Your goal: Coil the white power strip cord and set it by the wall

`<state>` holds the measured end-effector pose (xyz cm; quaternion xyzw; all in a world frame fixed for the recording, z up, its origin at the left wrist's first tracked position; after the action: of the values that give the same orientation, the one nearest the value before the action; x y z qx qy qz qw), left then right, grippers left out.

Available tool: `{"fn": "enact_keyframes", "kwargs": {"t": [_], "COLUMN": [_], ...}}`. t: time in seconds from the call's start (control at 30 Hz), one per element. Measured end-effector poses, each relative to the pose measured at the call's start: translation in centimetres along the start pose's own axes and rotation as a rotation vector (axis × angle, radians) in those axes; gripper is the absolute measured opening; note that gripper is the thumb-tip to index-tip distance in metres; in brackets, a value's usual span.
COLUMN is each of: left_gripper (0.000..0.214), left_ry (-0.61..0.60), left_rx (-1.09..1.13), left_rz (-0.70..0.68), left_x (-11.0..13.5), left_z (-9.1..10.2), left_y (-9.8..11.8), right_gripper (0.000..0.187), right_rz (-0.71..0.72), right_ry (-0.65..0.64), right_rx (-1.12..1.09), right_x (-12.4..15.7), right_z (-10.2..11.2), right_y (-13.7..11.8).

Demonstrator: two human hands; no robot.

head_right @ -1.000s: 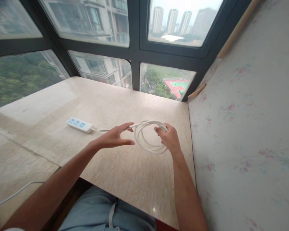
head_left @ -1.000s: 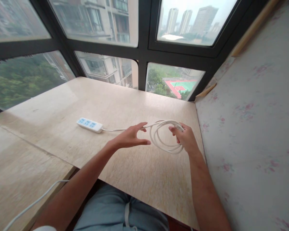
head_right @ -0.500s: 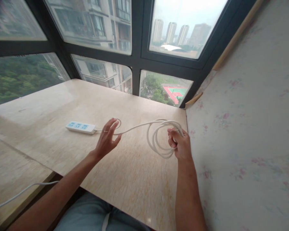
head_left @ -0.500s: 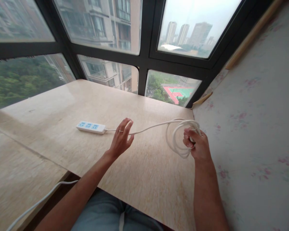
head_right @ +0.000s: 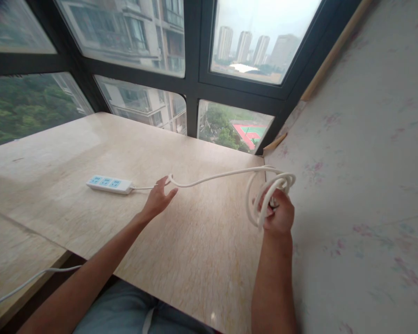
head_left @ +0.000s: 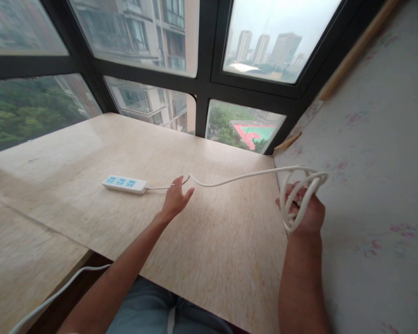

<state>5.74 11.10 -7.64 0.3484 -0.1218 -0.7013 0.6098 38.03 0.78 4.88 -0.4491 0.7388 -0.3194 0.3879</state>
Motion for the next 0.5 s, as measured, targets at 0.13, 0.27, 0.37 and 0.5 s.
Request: {"fn": "enact_keyframes", "kwargs": {"t": [0.13, 0.27, 0.37, 0.5], "left_gripper": [0.029, 0.026, 0.029, 0.031], "left_ry": [-0.082, -0.044, 0.013, -0.078], "left_rx": [-0.204, -0.215, -0.193, -0.118], "left_rz": [-0.035, -0.019, -0.023, -0.108], "left_x": [-0.5, -0.5, -0.3, -0.4], "left_z": [-1.2, -0.3, 0.4, -0.1], "left_y": [-1.2, -2.3, -3.1, -3.2], "right_gripper": [0.027, 0.024, 0.023, 0.023], "right_rz": [0.021, 0.07, 0.128, 0.134], "right_ry": [-0.013, 0.007, 0.094, 0.203], "right_rx": [-0.169, -0.392, -0.682, -1.071], "right_x": [0.0, 0.0, 0.2, 0.9], "right_z": [1.1, 2.6, 2.9, 1.8], "right_y": [-1.2, -2.0, -2.5, -2.7]}}
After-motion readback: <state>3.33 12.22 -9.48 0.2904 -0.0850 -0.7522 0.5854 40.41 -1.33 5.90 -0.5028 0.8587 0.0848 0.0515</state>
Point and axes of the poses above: each hand's wrist, its own x-axis away from the middle knuckle, its own z-axis out of the back of the hand, y = z × x, the point moved 5 cm from there along -x, towards the middle knuckle, and after that the axes turned 7 degrees about z, right-handed, at the moved point
